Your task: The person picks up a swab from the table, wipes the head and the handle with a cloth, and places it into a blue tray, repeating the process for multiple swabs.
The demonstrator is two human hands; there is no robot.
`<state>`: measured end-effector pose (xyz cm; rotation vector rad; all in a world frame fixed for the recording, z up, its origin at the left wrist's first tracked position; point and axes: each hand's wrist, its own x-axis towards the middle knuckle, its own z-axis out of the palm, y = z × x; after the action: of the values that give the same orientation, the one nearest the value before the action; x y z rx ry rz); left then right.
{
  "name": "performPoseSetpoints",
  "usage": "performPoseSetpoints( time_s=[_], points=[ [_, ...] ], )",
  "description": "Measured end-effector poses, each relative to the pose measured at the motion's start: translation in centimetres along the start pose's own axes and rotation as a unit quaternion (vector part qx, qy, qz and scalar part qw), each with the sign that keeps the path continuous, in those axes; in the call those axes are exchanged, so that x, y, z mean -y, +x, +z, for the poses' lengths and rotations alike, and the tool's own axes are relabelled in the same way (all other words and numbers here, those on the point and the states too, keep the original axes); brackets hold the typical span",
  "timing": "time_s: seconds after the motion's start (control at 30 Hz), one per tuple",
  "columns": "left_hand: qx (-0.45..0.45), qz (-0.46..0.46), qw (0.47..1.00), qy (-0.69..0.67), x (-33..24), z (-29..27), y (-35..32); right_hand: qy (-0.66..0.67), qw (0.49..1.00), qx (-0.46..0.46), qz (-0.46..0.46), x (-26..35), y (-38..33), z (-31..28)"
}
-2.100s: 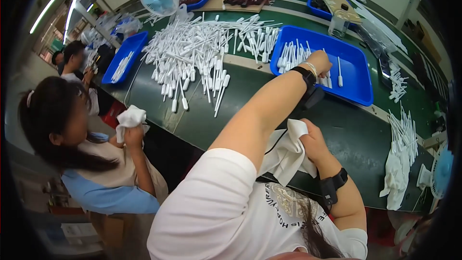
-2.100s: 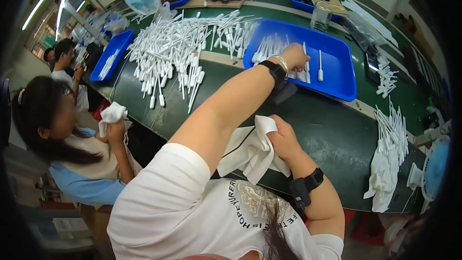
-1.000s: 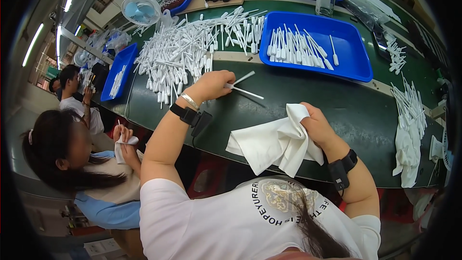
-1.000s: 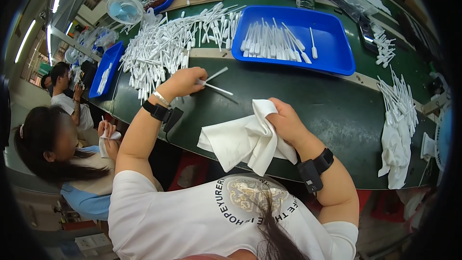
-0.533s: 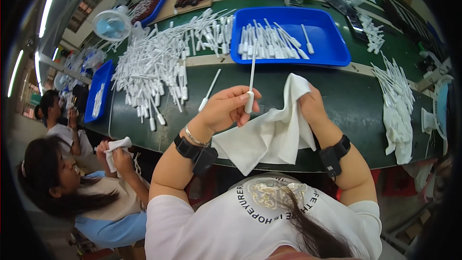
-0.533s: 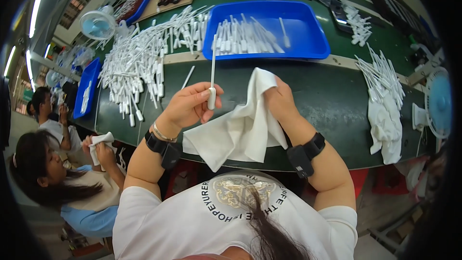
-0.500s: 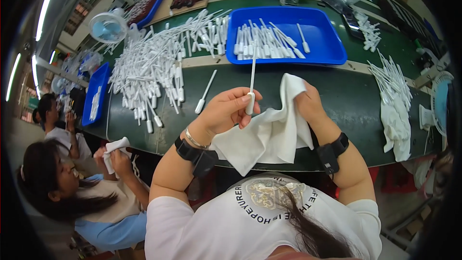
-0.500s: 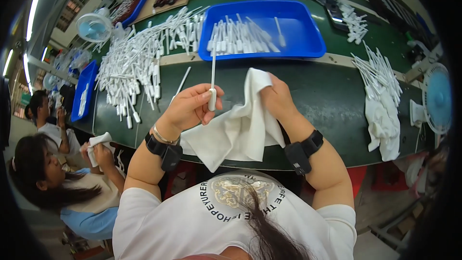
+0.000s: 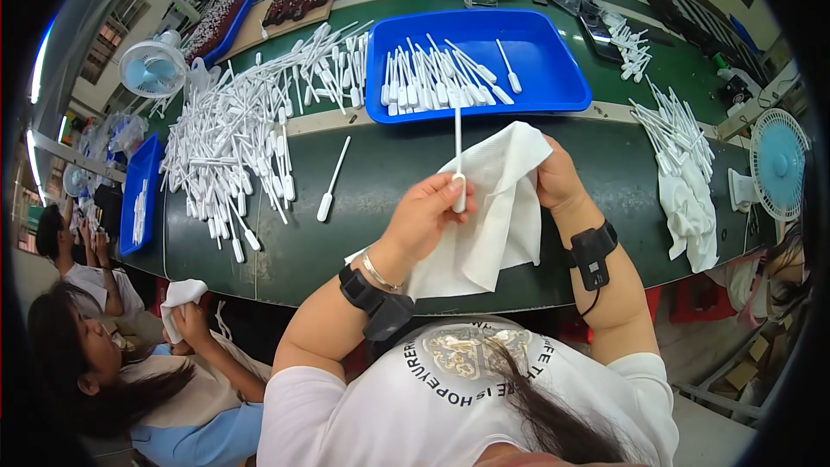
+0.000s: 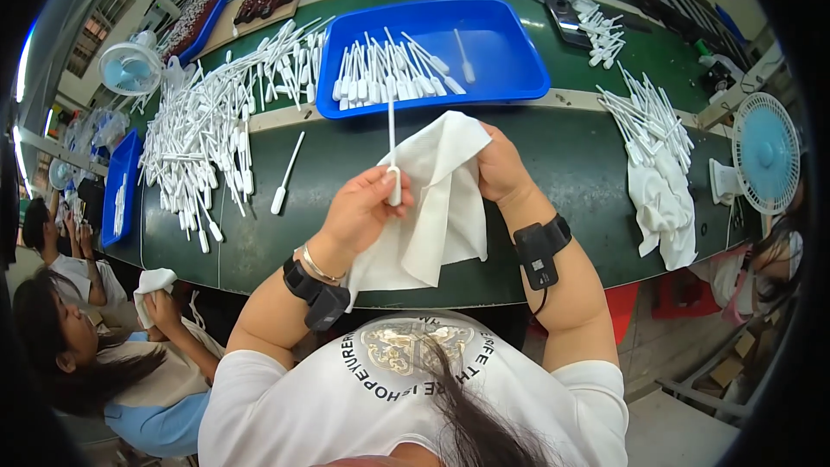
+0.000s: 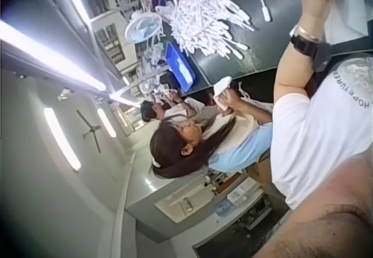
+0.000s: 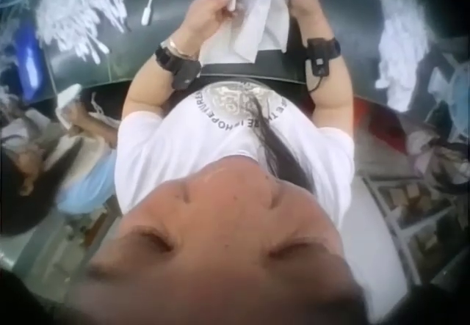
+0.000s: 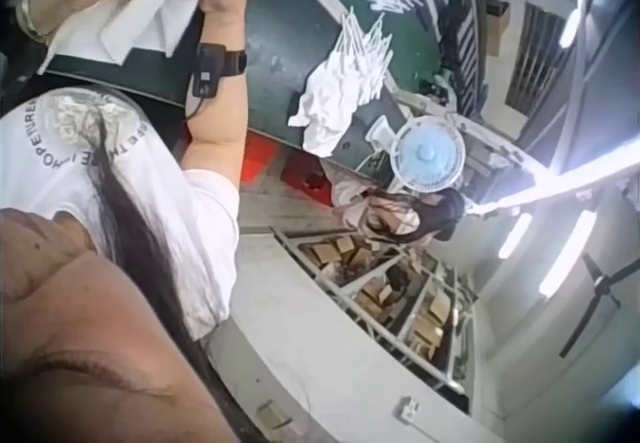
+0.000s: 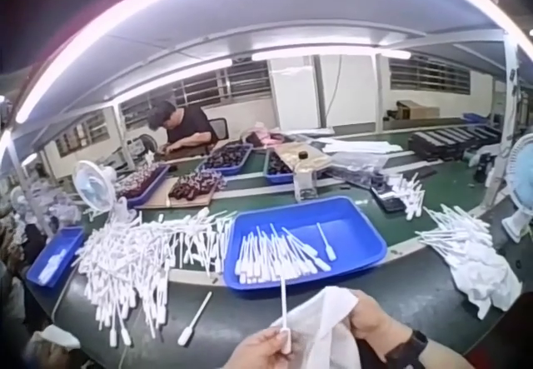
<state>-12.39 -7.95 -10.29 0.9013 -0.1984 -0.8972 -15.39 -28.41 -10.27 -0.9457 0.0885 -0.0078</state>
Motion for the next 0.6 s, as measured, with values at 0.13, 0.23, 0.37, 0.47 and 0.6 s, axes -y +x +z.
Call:
performPoseSetpoints(
  time_s=[0.13, 0.23, 0.37, 0.47, 0.6],
  points=[
    [-0.034, 0.012, 0.997, 0.067, -0.6, -1.6, 0.2, 0.052, 0.997, 0.028, 0.057, -1.0, 0.5, 0.0],
    [-0.055, 0.034, 0.980, 0.186, -0.8, -2.0, -0.4, 0.048, 0.995, 0.017, 0.088, -1.5, 0.6, 0.9],
    [-0.075, 0.052, 0.978, 0.187, -1.9, -3.7, -0.7, 0.029, 0.995, -0.004, 0.100, -1.9, 0.3, 2.0],
    [-0.072, 0.056, 0.971, 0.220, -1.5, -2.7, -0.7, 0.006, 0.995, -0.007, 0.102, -2.2, 0.1, 2.2],
    [-0.068, 0.064, 0.967, 0.236, -1.4, -2.6, -0.9, -0.082, 0.992, 0.018, 0.098, -2.8, -0.2, 2.3]
  ],
)
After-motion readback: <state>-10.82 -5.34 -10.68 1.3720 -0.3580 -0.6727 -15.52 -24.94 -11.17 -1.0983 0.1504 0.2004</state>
